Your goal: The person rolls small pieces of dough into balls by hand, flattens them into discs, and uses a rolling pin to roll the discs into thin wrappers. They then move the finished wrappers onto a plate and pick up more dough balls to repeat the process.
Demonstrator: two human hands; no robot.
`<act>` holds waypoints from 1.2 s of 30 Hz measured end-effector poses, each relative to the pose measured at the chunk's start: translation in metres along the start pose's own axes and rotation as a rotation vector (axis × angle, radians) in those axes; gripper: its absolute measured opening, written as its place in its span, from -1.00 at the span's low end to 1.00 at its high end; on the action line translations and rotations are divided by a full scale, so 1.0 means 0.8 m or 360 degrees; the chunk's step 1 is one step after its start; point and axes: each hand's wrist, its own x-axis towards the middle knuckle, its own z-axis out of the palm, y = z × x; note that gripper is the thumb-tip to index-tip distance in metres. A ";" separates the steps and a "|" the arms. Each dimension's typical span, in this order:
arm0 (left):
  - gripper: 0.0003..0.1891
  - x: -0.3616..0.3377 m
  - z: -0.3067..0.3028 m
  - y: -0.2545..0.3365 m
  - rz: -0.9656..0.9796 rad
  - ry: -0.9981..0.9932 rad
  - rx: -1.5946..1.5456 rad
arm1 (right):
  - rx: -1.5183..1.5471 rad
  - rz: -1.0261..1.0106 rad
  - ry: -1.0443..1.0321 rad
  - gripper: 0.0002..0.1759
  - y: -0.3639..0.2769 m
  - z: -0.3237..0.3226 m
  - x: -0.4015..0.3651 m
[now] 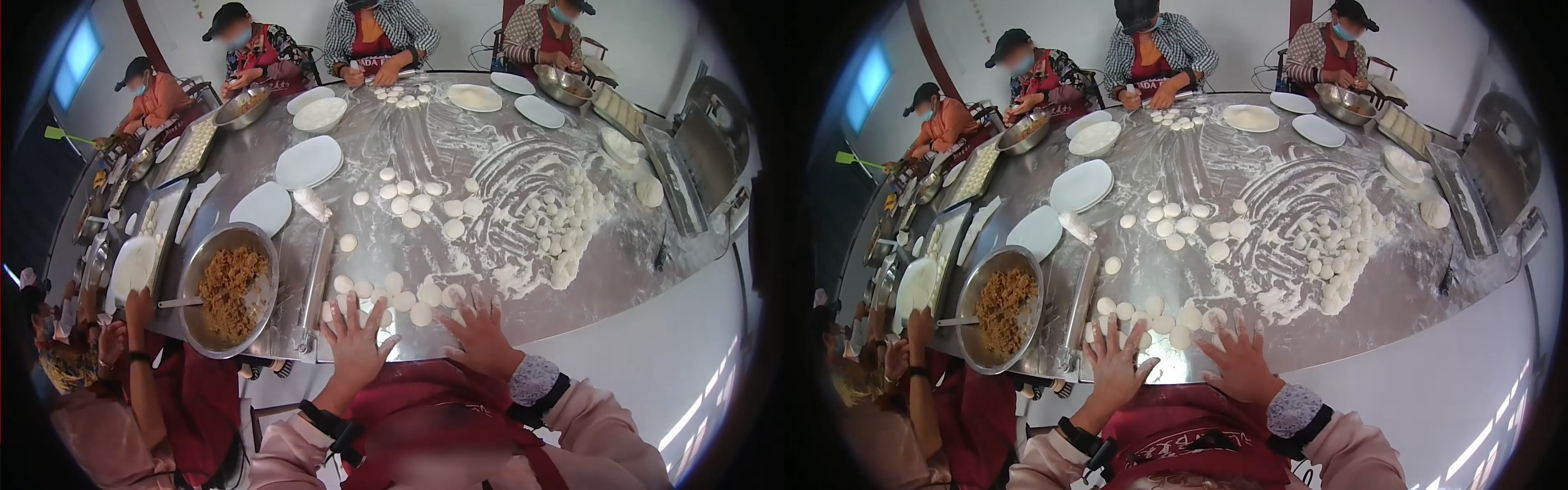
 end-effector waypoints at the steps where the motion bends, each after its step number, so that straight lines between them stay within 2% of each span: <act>1: -0.23 0.011 0.007 0.003 0.0047 0.0069 -0.0053 | -0.0035 -0.0021 -0.0029 -0.16 0.002 0.000 0.012; 5: -0.25 0.074 0.012 0.018 0.0214 0.0030 -0.0067 | 0.0007 -0.0001 -0.0165 -0.23 0.021 -0.008 0.066; 8: -0.26 0.136 0.015 0.020 0.0322 -0.0044 -0.0007 | 0.0007 0.0001 -0.0147 -0.27 0.049 -0.014 0.116; 9: -0.26 0.169 0.019 0.017 0.0341 -0.0030 -0.0007 | -0.0003 0.0012 -0.0130 -0.27 0.065 -0.014 0.145; 11: -0.27 0.253 0.033 0.013 0.0397 0.0001 0.0045 | -0.0096 0.0010 0.0104 -0.30 0.109 -0.012 0.213; 13: -0.25 0.342 0.026 0.022 0.0172 0.0036 -0.0106 | -0.0098 0.0189 0.0277 -0.26 0.146 -0.020 0.284; 14: -0.25 0.359 0.023 0.032 0.0198 0.0051 -0.0115 | -0.0118 0.0205 0.0295 -0.26 0.148 -0.031 0.305; 16: -0.26 0.380 0.015 0.049 0.0028 0.0167 -0.0094 | -0.0042 0.0195 0.0319 -0.24 0.157 -0.048 0.334; 17: -0.28 0.374 0.017 0.055 0.0158 0.0241 -0.0085 | -0.0047 0.0216 0.0317 -0.24 0.173 -0.055 0.337; 19: -0.29 0.365 0.036 0.051 0.0195 0.0275 -0.0086 | 0.0040 0.0277 0.0489 -0.22 0.218 -0.062 0.333; 22: -0.31 0.366 0.039 0.047 0.0285 0.0313 0.0017 | 0.0081 0.0702 0.0553 -0.20 0.319 -0.062 0.313; 23: -0.31 0.368 0.038 0.047 0.0260 0.0303 0.0012 | -0.0057 0.0833 0.0542 -0.22 0.347 -0.067 0.295; 25: -0.32 0.371 0.043 0.048 0.0259 0.0321 0.0044 | -0.0209 0.1017 0.0511 -0.22 0.391 -0.098 0.252; 27: -0.33 0.369 0.042 0.049 0.0285 0.0309 0.0023 | -0.0250 0.1060 0.0677 -0.21 0.458 -0.119 0.197; 30: -0.33 0.370 0.040 0.051 0.0290 0.0328 0.0019 | -0.0037 0.1333 0.0908 -0.22 0.525 -0.155 0.113; 32: -0.34 0.371 0.040 0.052 0.0287 0.0316 0.0030 | -0.0075 0.1699 0.0988 -0.19 0.581 -0.146 0.065; 33: -0.34 0.371 0.040 0.053 0.0287 0.0309 0.0036 | -0.0070 0.1717 0.0979 -0.19 0.620 -0.129 0.040; 35: -0.35 0.372 0.040 0.054 0.0281 0.0299 0.0061 | 0.0721 0.1572 0.1353 -0.29 0.685 -0.090 0.009; 36: -0.35 0.372 0.040 0.055 0.0279 0.0295 0.0074 | 0.0735 0.1574 0.1349 -0.29 0.678 -0.089 0.013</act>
